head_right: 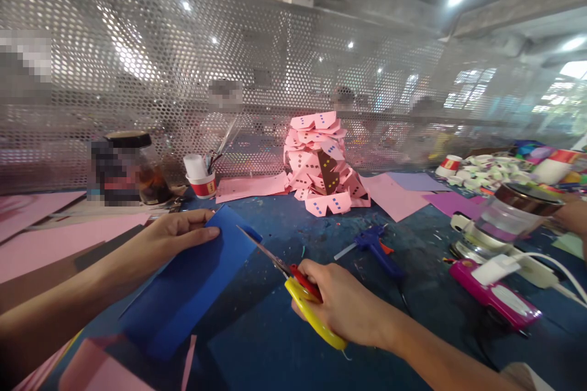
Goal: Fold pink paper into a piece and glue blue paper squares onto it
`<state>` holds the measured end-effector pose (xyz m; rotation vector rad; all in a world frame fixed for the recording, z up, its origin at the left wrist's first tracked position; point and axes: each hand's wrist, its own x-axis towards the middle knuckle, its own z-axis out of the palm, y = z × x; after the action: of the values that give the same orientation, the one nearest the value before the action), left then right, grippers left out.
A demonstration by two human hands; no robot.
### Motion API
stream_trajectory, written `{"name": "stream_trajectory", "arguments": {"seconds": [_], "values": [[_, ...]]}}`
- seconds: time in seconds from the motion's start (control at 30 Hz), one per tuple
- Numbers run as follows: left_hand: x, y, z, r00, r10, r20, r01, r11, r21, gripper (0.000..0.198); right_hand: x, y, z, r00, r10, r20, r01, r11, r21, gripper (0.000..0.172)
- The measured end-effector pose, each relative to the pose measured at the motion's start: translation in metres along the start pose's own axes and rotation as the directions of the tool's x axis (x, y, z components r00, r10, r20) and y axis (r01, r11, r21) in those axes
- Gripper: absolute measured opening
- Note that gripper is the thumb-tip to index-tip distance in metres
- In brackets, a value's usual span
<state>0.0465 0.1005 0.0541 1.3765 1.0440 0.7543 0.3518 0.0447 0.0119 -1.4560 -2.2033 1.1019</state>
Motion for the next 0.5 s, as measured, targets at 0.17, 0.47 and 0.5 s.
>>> {"name": "stream_trajectory", "arguments": {"seconds": [0.17,0.47,0.5], "values": [[0.0004,-0.0026,0.0015,1.000,-0.013,0.009,0.013,1.000,0.006,0.024,-0.0004,-0.0012,0.0000,1.000,0.006,0.002,-0.006,1.000,-0.010,0.013],[-0.0004,0.0005,0.0078,1.000,-0.010,0.018,0.010,1.000,-0.007,0.029,0.0008,-0.0024,0.0008,1.000,-0.016,-0.005,0.016,1.000,-0.012,0.013],[-0.0006,0.0003,0.0080,1.000,-0.010,0.019,0.010,1.000,-0.007,0.029,0.0007,-0.0024,0.0010,1.000,-0.017,-0.005,0.017,1.000,-0.010,0.013]]}}
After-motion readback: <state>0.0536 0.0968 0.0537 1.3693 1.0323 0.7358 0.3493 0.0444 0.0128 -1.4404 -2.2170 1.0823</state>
